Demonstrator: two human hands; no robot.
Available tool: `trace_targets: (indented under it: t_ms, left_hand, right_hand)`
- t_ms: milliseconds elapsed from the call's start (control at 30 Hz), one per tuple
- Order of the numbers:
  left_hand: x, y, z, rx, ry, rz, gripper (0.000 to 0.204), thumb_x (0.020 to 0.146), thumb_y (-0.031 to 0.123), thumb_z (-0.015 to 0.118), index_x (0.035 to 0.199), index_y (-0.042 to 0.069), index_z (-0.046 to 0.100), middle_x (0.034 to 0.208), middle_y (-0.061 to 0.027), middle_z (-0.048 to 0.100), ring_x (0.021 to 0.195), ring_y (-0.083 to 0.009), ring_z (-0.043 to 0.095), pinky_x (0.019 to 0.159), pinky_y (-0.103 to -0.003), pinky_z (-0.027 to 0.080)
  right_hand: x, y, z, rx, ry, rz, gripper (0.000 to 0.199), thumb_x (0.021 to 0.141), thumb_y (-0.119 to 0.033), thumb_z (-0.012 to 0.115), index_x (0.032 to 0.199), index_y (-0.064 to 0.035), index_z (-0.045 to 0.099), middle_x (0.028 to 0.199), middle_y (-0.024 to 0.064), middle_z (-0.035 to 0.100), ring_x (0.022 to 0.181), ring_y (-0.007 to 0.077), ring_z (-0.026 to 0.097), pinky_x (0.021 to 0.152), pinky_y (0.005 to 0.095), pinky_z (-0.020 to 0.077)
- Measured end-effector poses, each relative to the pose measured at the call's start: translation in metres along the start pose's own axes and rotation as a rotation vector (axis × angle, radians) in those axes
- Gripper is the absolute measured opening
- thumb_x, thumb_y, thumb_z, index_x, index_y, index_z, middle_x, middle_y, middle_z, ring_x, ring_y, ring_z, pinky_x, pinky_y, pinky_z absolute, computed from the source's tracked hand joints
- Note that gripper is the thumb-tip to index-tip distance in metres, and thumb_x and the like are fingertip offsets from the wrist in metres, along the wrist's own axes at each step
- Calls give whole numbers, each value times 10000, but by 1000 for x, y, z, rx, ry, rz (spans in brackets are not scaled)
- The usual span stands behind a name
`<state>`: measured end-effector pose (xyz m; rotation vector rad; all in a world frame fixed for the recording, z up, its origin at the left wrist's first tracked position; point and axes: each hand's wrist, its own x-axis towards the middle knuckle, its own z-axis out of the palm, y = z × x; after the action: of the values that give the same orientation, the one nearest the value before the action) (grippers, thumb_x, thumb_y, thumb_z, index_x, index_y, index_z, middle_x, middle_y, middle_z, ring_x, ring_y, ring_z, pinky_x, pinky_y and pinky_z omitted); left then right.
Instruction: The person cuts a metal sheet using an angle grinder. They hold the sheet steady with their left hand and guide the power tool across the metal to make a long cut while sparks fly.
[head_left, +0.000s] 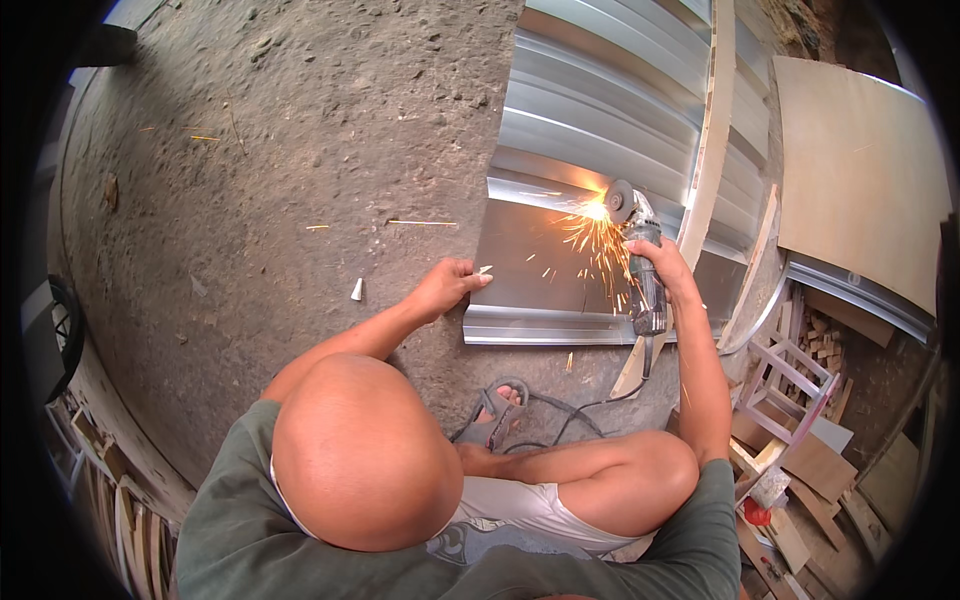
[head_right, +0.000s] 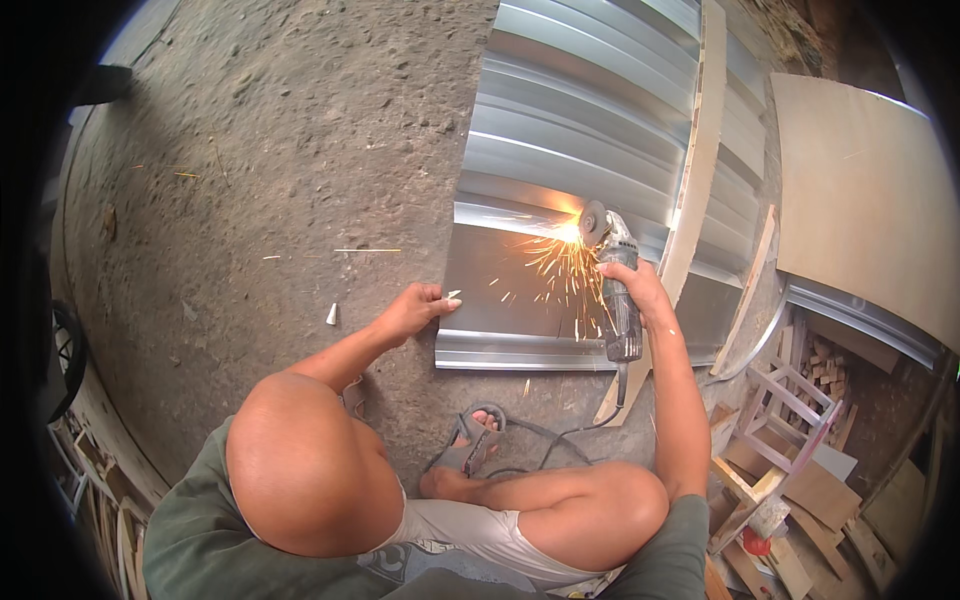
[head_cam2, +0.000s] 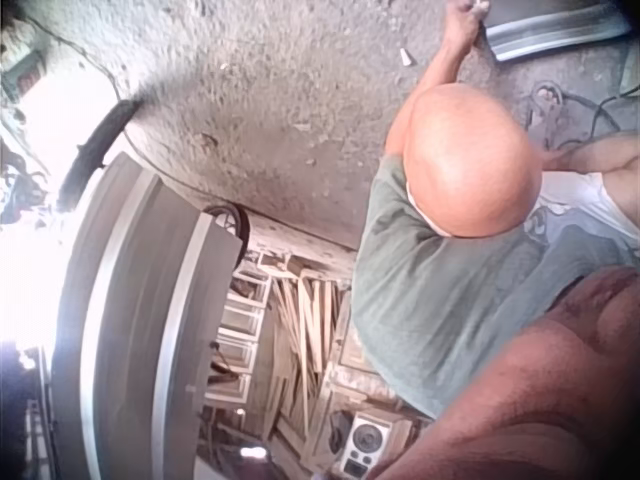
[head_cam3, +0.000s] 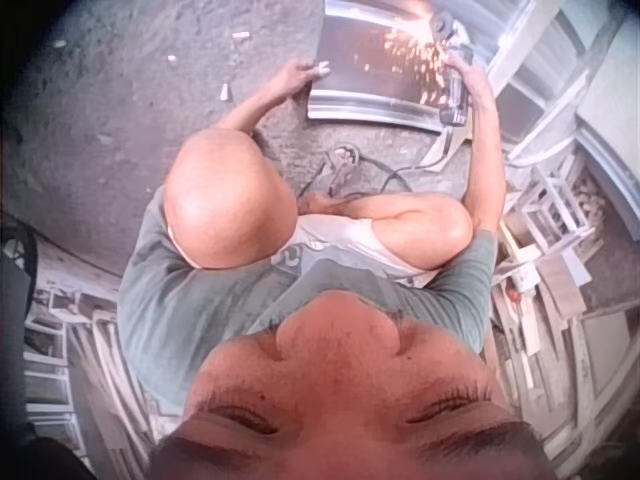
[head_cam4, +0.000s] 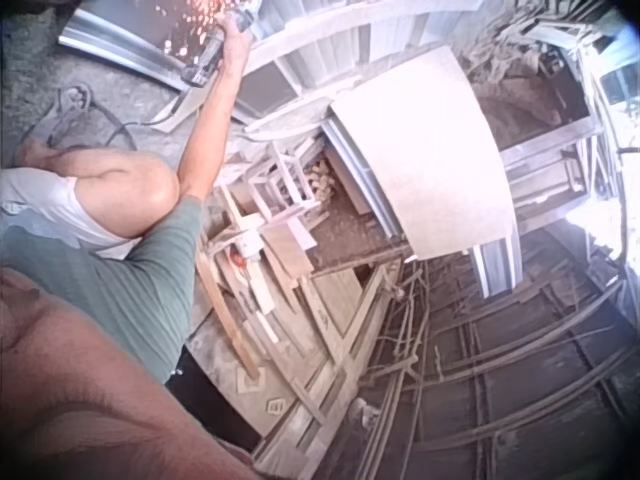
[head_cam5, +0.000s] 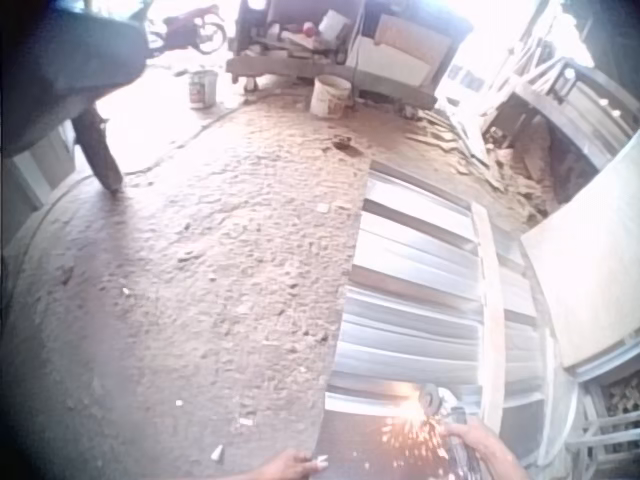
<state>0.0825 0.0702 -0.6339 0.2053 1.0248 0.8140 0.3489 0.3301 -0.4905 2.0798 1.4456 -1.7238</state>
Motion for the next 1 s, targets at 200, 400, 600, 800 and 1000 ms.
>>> trace_targets:
  t_ms: [200, 400, 600, 800, 1000]
  left_hand:
    - [-1, 0, 0, -3, -4, -7, 232, 1005, 203, 675, 1105, 0, 729, 955, -40, 743, 822, -96, 666, 746, -272, 536]
    - [1, -2, 0, -6, -4, 20, 218, 999, 203, 683, 1070, 4, 735, 927, -28, 735, 801, -91, 653, 732, -269, 526]
    - [5, -10, -3, 59, 30, 38, 203, 1006, 179, 667, 1020, -11, 736, 885, -34, 720, 753, -87, 619, 683, -278, 502]
    - [2, -3, 0, 105, 32, 40, 209, 1006, 192, 668, 1002, -6, 734, 863, -26, 711, 747, -88, 608, 679, -288, 494]
    - [8, -13, -2, 37, 21, 70, 216, 1010, 193, 660, 995, -11, 732, 864, -31, 709, 743, -96, 611, 676, -297, 499]
  right_hand:
    - [-3, -4, 3, -4, -3, 4, 383, 830, -233, 790, 1063, 5, 600, 799, 81, 656, 575, 173, 663, 521, 325, 569]
    - [0, 0, 0, -22, 24, 48, 421, 806, -255, 804, 1082, 4, 617, 844, 70, 660, 612, 172, 664, 529, 337, 563]
    - [-3, -4, 4, -16, -11, 28, 435, 796, -263, 805, 1097, -9, 622, 847, 68, 653, 616, 170, 656, 555, 330, 562]
    - [-3, -1, 0, -21, -3, -13, 402, 798, -252, 795, 1080, -8, 644, 836, 58, 654, 671, 146, 650, 611, 313, 551]
    - [2, 3, -2, 8, 9, -18, 403, 802, -225, 793, 1086, 20, 645, 858, 74, 675, 624, 166, 656, 560, 331, 567]
